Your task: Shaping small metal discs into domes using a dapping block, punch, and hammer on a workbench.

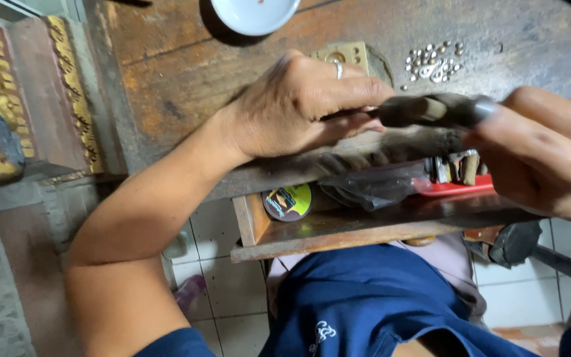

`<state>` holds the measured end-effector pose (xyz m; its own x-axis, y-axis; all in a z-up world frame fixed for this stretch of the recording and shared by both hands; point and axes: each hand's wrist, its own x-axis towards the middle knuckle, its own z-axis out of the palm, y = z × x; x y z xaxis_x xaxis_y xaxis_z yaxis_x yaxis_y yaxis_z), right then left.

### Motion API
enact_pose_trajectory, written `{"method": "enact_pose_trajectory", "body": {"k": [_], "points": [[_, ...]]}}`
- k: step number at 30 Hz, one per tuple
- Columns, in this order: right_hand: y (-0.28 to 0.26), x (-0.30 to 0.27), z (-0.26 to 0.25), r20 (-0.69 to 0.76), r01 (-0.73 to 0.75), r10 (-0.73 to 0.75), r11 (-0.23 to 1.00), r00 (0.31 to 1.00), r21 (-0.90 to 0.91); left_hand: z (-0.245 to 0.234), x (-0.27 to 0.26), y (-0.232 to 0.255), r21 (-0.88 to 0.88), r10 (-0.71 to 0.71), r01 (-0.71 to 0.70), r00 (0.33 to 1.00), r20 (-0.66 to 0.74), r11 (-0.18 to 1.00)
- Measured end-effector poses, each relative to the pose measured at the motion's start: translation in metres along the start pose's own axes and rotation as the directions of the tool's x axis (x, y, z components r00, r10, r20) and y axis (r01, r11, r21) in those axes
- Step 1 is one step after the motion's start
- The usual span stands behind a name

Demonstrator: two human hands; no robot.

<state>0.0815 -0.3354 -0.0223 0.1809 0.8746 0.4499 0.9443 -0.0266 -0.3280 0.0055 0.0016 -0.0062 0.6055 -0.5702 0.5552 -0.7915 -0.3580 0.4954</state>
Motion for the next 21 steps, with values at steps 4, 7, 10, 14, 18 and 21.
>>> {"method": "enact_pose_trajectory", "body": {"k": [4, 7, 10, 14, 18, 21], "points": [[-0.005, -0.003, 0.002, 0.006, -0.112, 0.112, 0.989, 0.994, 0.094, -0.001, 0.001, 0.0, 0.009, 0.017, -0.017, 1.0, -0.001, 1.0], [-0.005, -0.026, 0.008, -0.017, -0.284, 0.287, 0.954, 0.958, 0.099, -0.004, 0.002, -0.005, -0.07, 0.051, -0.051, 0.999, 0.0, 0.996], [0.048, -0.138, 0.044, 0.094, -0.376, 0.451, 0.591, 0.888, 0.714, -0.002, -0.001, -0.007, -0.062, 0.037, -0.036, 0.999, 0.005, 0.997], [-0.018, 0.007, 0.003, 0.024, -0.2, 0.199, 0.963, 0.98, 0.18, -0.002, 0.0, -0.001, -0.035, 0.02, -0.019, 0.999, 0.032, 0.999], [0.064, -0.113, 0.045, 0.43, -0.345, 0.614, -0.26, 0.662, 0.902, 0.0, -0.003, -0.004, -0.007, 0.008, -0.008, 1.0, 0.011, 1.0], [0.08, -0.173, 0.056, 0.512, -0.052, 0.405, -0.744, 0.757, 0.666, 0.002, -0.003, -0.006, -0.008, 0.018, -0.018, 1.0, 0.003, 1.0]]}}
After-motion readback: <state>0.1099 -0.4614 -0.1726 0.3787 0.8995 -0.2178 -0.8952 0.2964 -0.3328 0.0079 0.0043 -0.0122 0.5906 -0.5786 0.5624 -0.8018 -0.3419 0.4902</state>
